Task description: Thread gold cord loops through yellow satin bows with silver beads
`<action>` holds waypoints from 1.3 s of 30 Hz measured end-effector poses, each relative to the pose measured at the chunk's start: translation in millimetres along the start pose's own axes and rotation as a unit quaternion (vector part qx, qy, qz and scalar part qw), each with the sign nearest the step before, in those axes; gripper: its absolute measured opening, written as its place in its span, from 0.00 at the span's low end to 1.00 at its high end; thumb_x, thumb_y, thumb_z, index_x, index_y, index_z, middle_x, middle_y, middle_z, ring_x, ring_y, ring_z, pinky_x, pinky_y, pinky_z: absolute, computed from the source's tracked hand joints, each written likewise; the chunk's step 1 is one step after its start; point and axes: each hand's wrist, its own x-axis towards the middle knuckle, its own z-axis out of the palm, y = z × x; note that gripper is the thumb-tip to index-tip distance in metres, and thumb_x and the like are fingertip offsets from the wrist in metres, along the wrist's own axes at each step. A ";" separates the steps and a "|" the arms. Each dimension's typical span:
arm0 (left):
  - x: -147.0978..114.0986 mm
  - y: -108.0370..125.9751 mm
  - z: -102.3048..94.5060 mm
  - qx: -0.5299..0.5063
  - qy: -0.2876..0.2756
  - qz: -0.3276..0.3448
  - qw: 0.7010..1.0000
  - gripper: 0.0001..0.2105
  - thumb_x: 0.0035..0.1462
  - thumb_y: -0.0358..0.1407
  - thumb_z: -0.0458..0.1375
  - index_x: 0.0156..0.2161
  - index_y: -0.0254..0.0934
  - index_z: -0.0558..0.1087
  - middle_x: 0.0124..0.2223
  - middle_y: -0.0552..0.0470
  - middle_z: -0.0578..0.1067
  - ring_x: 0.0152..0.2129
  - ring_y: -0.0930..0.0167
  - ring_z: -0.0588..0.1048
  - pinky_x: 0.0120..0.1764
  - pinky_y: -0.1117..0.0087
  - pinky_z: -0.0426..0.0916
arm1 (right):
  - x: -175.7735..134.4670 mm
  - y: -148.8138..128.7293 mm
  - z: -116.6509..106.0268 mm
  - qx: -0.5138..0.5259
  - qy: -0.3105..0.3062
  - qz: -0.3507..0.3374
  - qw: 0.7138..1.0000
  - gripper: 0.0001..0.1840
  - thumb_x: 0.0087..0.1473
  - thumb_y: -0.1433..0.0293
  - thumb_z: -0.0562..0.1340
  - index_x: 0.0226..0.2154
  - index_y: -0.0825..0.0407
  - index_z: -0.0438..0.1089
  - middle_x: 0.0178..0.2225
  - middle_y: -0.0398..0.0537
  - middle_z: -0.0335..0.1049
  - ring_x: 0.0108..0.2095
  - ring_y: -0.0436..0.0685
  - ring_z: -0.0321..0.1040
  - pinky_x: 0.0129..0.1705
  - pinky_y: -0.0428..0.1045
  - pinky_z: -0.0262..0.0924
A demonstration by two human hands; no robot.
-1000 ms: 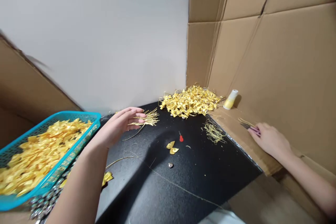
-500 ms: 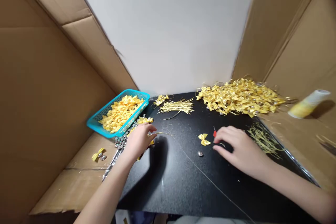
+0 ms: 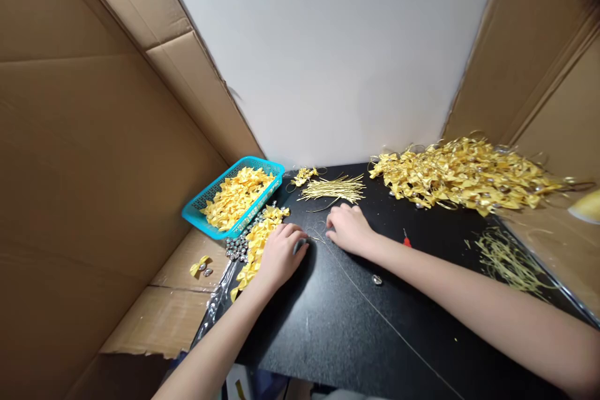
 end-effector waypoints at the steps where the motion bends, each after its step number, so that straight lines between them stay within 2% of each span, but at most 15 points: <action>1: 2.6 -1.8 0.8 0.005 -0.003 -0.008 1.000 0.08 0.58 0.35 0.55 0.40 0.39 0.76 0.42 0.45 0.75 0.40 0.62 0.69 0.45 0.59 0.65 | 9.5 3.3 0.6 0.001 0.000 0.000 1.000 0.06 0.53 0.68 0.64 0.33 0.53 0.75 0.43 0.54 0.73 0.48 0.65 0.63 0.47 0.57 0.54; 6: 7.8 -11.3 -1.2 0.046 -0.049 -0.020 0.998 0.11 0.59 0.34 0.53 0.37 0.38 0.78 0.42 0.45 0.77 0.40 0.61 0.69 0.44 0.59 0.64 | 50.6 11.9 12.5 0.014 -0.020 -0.029 0.999 0.07 0.51 0.66 0.66 0.33 0.52 0.74 0.42 0.52 0.73 0.47 0.62 0.64 0.45 0.55 0.54; 11: 2.6 -19.2 -6.6 0.087 -0.037 -0.027 0.995 0.10 0.58 0.35 0.54 0.31 0.39 0.78 0.39 0.44 0.78 0.38 0.59 0.69 0.41 0.57 0.63 | 57.5 10.6 20.5 0.038 -0.023 -0.073 0.996 0.07 0.51 0.71 0.66 0.24 0.55 0.73 0.38 0.55 0.74 0.47 0.62 0.63 0.47 0.55 0.51; 15: 5.9 -17.8 -10.9 0.040 0.016 -0.032 0.999 0.08 0.56 0.38 0.56 0.34 0.41 0.78 0.41 0.46 0.78 0.40 0.60 0.70 0.44 0.58 0.64 | 44.5 13.7 5.6 0.096 0.002 -0.083 0.992 0.07 0.55 0.70 0.62 0.28 0.55 0.73 0.37 0.53 0.74 0.43 0.59 0.65 0.45 0.52 0.54; 19: 22.9 0.5 -17.8 -0.112 0.053 -0.040 0.991 0.11 0.55 0.43 0.58 0.39 0.41 0.78 0.43 0.47 0.78 0.42 0.60 0.72 0.49 0.57 0.63 | 22.7 15.8 -22.5 0.187 0.036 -0.099 0.977 0.09 0.59 0.70 0.58 0.30 0.55 0.71 0.33 0.47 0.72 0.35 0.52 0.65 0.39 0.47 0.57; 22: 42.3 19.6 -26.5 -0.245 0.049 -0.050 0.967 0.14 0.53 0.45 0.60 0.42 0.41 0.78 0.45 0.46 0.78 0.44 0.61 0.73 0.49 0.59 0.64 | 3.8 17.5 -41.4 0.323 0.075 -0.106 0.937 0.08 0.57 0.70 0.59 0.27 0.54 0.67 0.28 0.43 0.68 0.31 0.51 0.63 0.36 0.47 0.56; 24: 56.2 32.1 -35.0 -0.321 0.027 -0.040 0.946 0.15 0.51 0.45 0.62 0.42 0.40 0.78 0.46 0.46 0.77 0.45 0.60 0.73 0.50 0.59 0.64 | -8.1 19.3 -51.4 0.389 0.103 -0.107 0.909 0.09 0.56 0.69 0.58 0.26 0.53 0.66 0.27 0.42 0.65 0.30 0.51 0.61 0.34 0.47 0.56; 26: 69.2 45.1 -44.9 -0.406 -0.028 -0.010 0.913 0.15 0.51 0.46 0.62 0.41 0.40 0.78 0.46 0.46 0.77 0.47 0.59 0.72 0.50 0.60 0.64 | -18.7 21.0 -59.6 0.429 0.133 -0.107 0.887 0.10 0.56 0.65 0.59 0.26 0.53 0.65 0.27 0.41 0.63 0.29 0.50 0.59 0.33 0.47 0.55; 28: 79.5 59.2 -53.9 -0.474 -0.090 0.028 0.875 0.15 0.53 0.47 0.60 0.38 0.38 0.78 0.43 0.48 0.78 0.45 0.61 0.73 0.51 0.61 0.63 | -27.9 22.1 -65.9 0.478 0.152 -0.103 0.859 0.13 0.55 0.60 0.60 0.27 0.52 0.63 0.26 0.40 0.61 0.28 0.50 0.58 0.31 0.46 0.54; 31: 86.0 80.0 -57.7 -0.527 -0.174 0.058 0.830 0.17 0.57 0.50 0.54 0.30 0.37 0.74 0.31 0.50 0.74 0.34 0.67 0.72 0.45 0.63 0.65 | -41.4 22.9 -71.3 0.564 0.153 -0.080 0.807 0.17 0.54 0.54 0.60 0.30 0.51 0.62 0.26 0.40 0.61 0.27 0.50 0.60 0.30 0.47 0.57; 34: 79.0 93.0 -46.7 -0.593 -0.223 0.032 0.773 0.21 0.57 0.53 0.52 0.23 0.37 0.64 0.21 0.56 0.61 0.21 0.73 0.62 0.32 0.68 0.63 | -59.1 25.1 -73.0 0.644 0.161 -0.052 0.746 0.16 0.54 0.54 0.61 0.31 0.50 0.63 0.31 0.43 0.65 0.34 0.51 0.64 0.39 0.49 0.62; 36: 68.2 94.0 -35.6 -0.593 -0.248 0.016 0.766 0.22 0.57 0.53 0.51 0.24 0.37 0.62 0.21 0.57 0.58 0.19 0.75 0.56 0.27 0.70 0.59 | -74.5 28.7 -74.9 0.700 0.153 -0.032 0.696 0.15 0.54 0.57 0.63 0.29 0.50 0.62 0.29 0.42 0.63 0.34 0.51 0.64 0.42 0.49 0.62; 39: 48.7 84.0 -22.5 -0.558 -0.284 -0.007 0.780 0.22 0.59 0.52 0.51 0.24 0.36 0.61 0.22 0.58 0.58 0.19 0.76 0.55 0.25 0.72 0.54 | -101.3 38.1 -83.1 0.755 0.163 0.010 0.635 0.13 0.51 0.63 0.66 0.27 0.49 0.60 0.24 0.38 0.54 0.28 0.49 0.59 0.37 0.47 0.63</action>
